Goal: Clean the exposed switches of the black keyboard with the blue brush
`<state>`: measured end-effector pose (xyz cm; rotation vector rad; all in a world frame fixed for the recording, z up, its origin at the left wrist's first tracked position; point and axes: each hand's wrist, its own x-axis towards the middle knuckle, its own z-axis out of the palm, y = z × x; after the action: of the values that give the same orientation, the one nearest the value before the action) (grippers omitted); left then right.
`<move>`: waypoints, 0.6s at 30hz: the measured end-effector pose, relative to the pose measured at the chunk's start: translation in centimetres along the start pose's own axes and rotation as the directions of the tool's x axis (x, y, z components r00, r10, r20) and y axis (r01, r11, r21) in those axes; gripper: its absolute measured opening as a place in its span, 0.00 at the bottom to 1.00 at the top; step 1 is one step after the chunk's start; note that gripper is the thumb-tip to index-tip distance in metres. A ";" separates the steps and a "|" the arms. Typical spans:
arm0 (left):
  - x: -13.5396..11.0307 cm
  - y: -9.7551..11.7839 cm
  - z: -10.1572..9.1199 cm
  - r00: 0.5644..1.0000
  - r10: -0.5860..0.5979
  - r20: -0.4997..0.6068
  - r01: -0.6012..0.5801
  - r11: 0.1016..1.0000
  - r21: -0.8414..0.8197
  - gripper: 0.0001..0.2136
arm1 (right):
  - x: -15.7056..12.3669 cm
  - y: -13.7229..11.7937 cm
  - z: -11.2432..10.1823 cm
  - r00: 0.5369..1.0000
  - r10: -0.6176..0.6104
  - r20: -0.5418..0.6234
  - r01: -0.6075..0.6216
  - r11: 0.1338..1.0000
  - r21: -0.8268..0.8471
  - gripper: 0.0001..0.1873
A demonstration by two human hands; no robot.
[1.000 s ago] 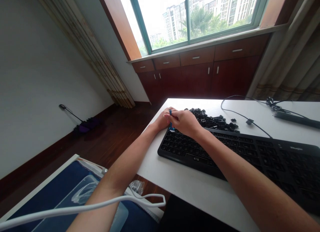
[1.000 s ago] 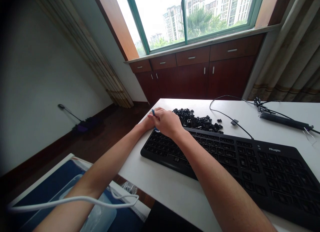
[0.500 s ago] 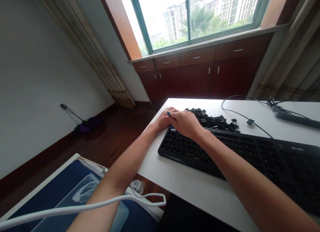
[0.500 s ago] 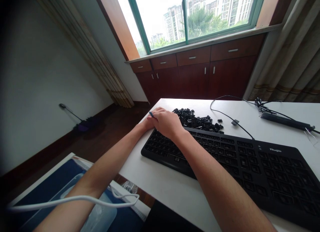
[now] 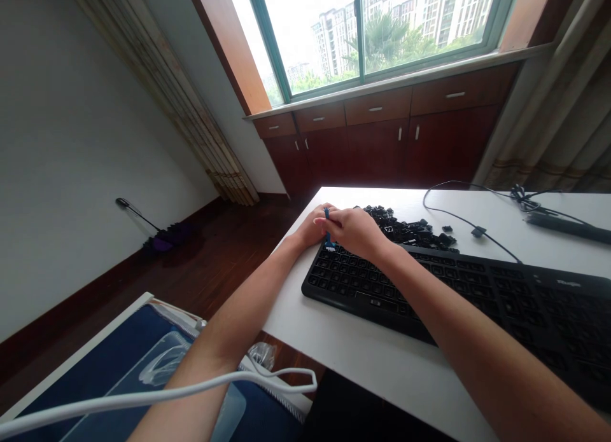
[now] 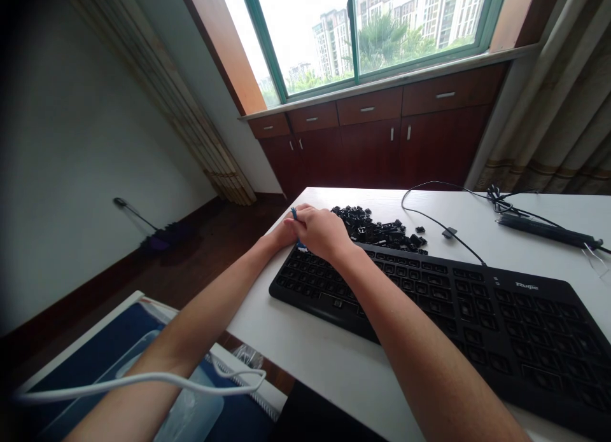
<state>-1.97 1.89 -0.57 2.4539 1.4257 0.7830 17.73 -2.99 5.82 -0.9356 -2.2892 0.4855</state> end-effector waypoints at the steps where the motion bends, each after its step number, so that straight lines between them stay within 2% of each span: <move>1: 0.0 0.1 0.0 1.000 0.014 -0.023 -0.014 1.000 -0.014 0.05 | 0.1 0.1 0.0 1.000 0.006 0.004 -0.006 1.000 0.000 0.27; 6: 0.1 0.1 0.1 0.998 0.029 -0.064 -0.029 1.000 0.008 0.06 | 0.1 0.4 0.0 1.000 0.009 -0.014 -0.010 0.999 -0.053 0.28; 13: 0.0 -0.6 0.5 0.997 0.072 0.005 -0.072 0.990 0.121 0.09 | -0.2 -0.5 0.1 0.997 -0.075 -0.036 0.070 0.990 -0.120 0.23; 18: 0.0 -0.5 0.3 0.998 0.056 -0.018 -0.054 0.995 0.082 0.08 | -0.1 -0.4 0.3 0.998 -0.048 -0.032 0.047 0.998 -0.039 0.26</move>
<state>-2.20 2.14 -1.01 2.5638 1.4302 0.7779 17.36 -3.31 5.74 -0.8987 -2.2930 0.4041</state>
